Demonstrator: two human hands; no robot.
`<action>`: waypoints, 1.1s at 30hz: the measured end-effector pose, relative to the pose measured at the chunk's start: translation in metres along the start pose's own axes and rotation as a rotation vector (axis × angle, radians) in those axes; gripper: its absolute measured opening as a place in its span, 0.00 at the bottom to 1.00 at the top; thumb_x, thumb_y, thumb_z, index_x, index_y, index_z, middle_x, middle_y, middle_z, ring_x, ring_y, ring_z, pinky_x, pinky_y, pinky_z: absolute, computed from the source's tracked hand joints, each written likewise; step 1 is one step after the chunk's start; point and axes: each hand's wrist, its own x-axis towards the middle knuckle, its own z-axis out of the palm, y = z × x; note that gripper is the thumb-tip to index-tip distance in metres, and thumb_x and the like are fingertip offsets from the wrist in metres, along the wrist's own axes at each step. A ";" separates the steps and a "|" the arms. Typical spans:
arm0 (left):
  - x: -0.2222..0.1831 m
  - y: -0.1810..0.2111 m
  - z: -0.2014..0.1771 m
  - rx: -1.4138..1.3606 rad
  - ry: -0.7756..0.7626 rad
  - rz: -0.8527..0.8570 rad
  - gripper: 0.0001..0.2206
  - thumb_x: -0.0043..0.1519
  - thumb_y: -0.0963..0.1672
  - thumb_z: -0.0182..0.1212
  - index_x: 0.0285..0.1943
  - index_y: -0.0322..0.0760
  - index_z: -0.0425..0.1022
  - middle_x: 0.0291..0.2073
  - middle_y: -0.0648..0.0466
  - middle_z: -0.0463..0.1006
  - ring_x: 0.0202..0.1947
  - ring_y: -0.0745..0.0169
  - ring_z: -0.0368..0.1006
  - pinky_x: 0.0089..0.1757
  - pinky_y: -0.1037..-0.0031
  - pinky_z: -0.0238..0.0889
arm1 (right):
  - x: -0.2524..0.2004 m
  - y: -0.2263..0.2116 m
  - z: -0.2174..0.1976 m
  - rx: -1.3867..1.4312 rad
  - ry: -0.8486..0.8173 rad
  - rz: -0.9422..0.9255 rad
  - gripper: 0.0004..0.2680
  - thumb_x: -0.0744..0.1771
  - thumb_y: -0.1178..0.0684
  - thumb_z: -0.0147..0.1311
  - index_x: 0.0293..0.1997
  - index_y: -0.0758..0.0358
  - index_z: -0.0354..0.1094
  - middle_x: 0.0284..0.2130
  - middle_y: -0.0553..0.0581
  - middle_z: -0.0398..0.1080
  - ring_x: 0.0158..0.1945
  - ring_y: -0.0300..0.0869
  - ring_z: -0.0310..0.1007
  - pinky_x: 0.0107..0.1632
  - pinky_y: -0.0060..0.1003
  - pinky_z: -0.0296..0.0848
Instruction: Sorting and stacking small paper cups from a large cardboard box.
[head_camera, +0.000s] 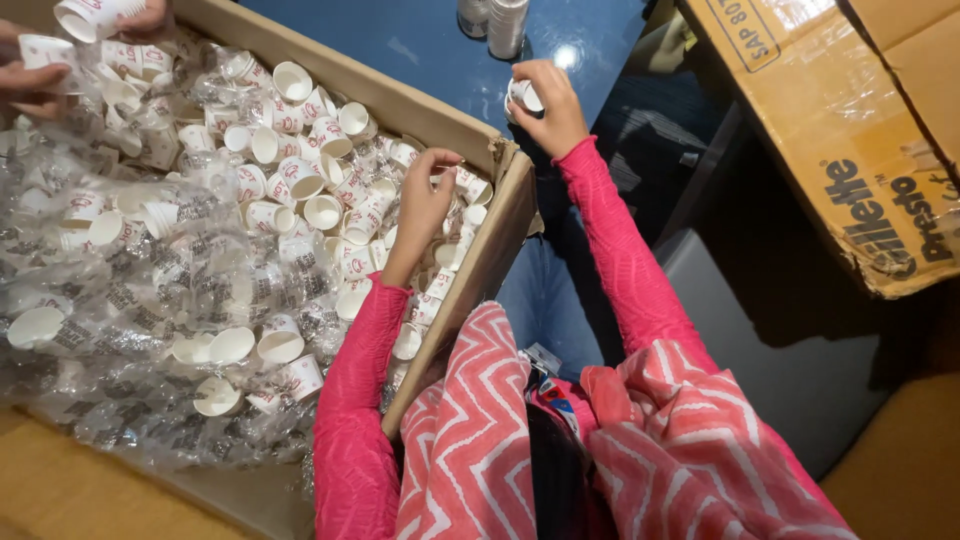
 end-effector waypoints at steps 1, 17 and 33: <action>0.004 -0.011 -0.001 0.173 0.046 0.044 0.10 0.64 0.39 0.60 0.54 0.37 0.76 0.49 0.50 0.80 0.52 0.54 0.75 0.54 0.65 0.67 | 0.004 0.001 -0.004 -0.003 -0.016 0.028 0.15 0.64 0.59 0.65 0.53 0.64 0.66 0.48 0.60 0.71 0.54 0.55 0.72 0.58 0.46 0.71; 0.003 -0.011 -0.005 1.114 0.039 0.183 0.18 0.49 0.42 0.73 0.46 0.36 0.74 0.45 0.47 0.76 0.52 0.45 0.69 0.46 0.52 0.62 | 0.008 -0.024 -0.015 -0.031 0.125 -0.045 0.19 0.69 0.54 0.63 0.64 0.68 0.60 0.53 0.67 0.68 0.57 0.59 0.69 0.59 0.47 0.69; -0.025 0.159 -0.046 0.332 -0.065 0.182 0.23 0.65 0.45 0.65 0.66 0.30 0.65 0.46 0.43 0.73 0.38 0.52 0.75 0.41 0.66 0.69 | 0.008 -0.108 -0.013 0.003 -0.102 -0.170 0.22 0.62 0.55 0.65 0.63 0.60 0.64 0.56 0.58 0.71 0.62 0.53 0.70 0.65 0.46 0.64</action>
